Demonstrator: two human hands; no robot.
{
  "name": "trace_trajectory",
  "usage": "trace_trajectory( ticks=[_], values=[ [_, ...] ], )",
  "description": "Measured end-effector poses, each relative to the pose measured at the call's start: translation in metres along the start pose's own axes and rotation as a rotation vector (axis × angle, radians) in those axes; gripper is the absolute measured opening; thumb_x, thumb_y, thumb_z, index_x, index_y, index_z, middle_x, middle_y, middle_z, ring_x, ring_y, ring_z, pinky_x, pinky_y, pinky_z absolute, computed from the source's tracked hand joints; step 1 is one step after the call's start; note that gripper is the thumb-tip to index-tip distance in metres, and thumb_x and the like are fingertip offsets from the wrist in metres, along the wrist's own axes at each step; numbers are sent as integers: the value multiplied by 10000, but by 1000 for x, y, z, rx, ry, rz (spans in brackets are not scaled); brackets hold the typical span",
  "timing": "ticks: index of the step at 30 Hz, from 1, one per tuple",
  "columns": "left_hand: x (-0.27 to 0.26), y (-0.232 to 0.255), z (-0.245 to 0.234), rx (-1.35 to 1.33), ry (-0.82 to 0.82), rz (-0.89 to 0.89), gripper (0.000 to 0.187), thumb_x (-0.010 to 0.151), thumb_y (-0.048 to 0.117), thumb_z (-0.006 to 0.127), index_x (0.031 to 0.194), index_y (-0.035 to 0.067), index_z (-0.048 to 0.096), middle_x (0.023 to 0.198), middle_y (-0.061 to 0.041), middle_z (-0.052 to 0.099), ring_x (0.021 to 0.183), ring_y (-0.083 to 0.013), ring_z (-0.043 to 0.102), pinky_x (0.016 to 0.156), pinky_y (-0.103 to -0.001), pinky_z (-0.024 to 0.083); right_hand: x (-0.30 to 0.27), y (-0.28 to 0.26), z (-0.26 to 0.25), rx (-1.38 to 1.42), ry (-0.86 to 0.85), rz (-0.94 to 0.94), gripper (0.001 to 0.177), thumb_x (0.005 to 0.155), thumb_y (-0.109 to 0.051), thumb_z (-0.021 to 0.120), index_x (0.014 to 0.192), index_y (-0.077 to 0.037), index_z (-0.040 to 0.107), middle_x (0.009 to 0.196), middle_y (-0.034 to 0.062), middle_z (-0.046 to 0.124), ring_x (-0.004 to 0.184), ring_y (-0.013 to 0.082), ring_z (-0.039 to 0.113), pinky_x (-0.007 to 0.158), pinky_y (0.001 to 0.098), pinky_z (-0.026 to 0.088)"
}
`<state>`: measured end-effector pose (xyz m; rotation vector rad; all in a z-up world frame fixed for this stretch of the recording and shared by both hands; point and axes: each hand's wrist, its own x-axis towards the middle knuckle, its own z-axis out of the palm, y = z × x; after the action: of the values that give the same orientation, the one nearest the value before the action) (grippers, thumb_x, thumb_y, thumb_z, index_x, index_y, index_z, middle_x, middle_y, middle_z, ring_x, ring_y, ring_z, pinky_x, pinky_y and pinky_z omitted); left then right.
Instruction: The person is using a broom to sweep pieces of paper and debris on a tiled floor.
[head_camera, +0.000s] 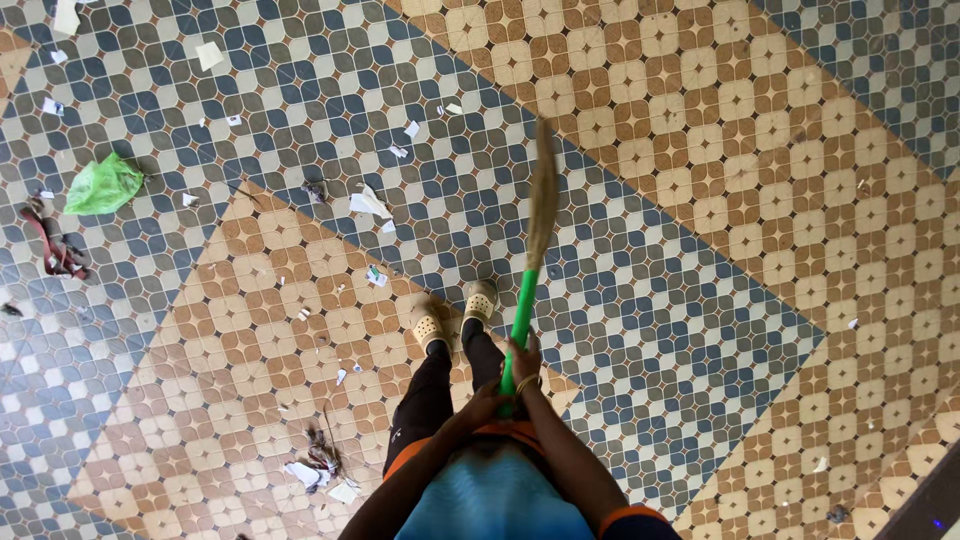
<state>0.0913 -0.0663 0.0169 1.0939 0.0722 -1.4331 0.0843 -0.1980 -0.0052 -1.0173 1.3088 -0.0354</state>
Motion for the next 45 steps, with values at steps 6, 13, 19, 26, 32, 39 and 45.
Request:
trace_trajectory(
  ticks=[6,13,19,26,32,39,45],
  values=[
    [96,42,-7,-112,102,-200,418,1069,338,602,1201,-57,568,897,-136,706,609,-175,700,578,-310,599,115,-34,-2,-470,76,-144,457,785,-184,817,1166,-23,621,933,147,705,749,270,702,619,404,586],
    [75,50,-23,-256,212,-180,343,1020,347,575,1208,61,550,864,-122,698,571,-199,671,541,-344,593,114,-57,48,-804,-196,-24,725,757,-252,780,1397,-77,488,1092,181,710,883,302,725,803,462,625],
    [10,54,-64,6,243,61,388,953,320,650,1228,52,591,955,-137,677,686,-224,684,604,-351,629,69,-37,126,-1024,-403,-141,943,724,-268,842,1547,-183,390,1259,205,669,1057,353,683,916,451,572],
    [-54,68,-98,-341,138,-258,457,943,243,697,1300,-19,584,1122,-150,703,941,-232,701,850,-368,592,1,-24,166,-705,-503,-13,915,766,-198,788,1578,-152,371,1072,158,704,876,258,684,770,383,578],
    [-79,75,-98,156,-1,-64,638,899,235,792,1378,-35,468,1177,-149,690,1020,-191,677,923,-350,561,-40,-25,143,-316,-404,-122,838,802,-151,790,1547,-106,408,996,71,719,817,141,686,715,305,586],
    [6,111,-98,385,174,249,586,782,361,731,1264,84,543,934,-158,685,699,-299,661,582,-391,576,41,-84,158,-174,-148,31,808,819,-144,769,1541,-215,410,821,140,622,541,232,586,464,412,528],
    [92,170,-109,-233,216,-247,406,1011,400,536,992,-1,602,713,-104,615,532,-191,640,556,-356,596,124,-148,191,-396,-201,71,628,833,-151,781,1407,-129,528,902,123,691,560,279,655,463,401,569]
  ],
)
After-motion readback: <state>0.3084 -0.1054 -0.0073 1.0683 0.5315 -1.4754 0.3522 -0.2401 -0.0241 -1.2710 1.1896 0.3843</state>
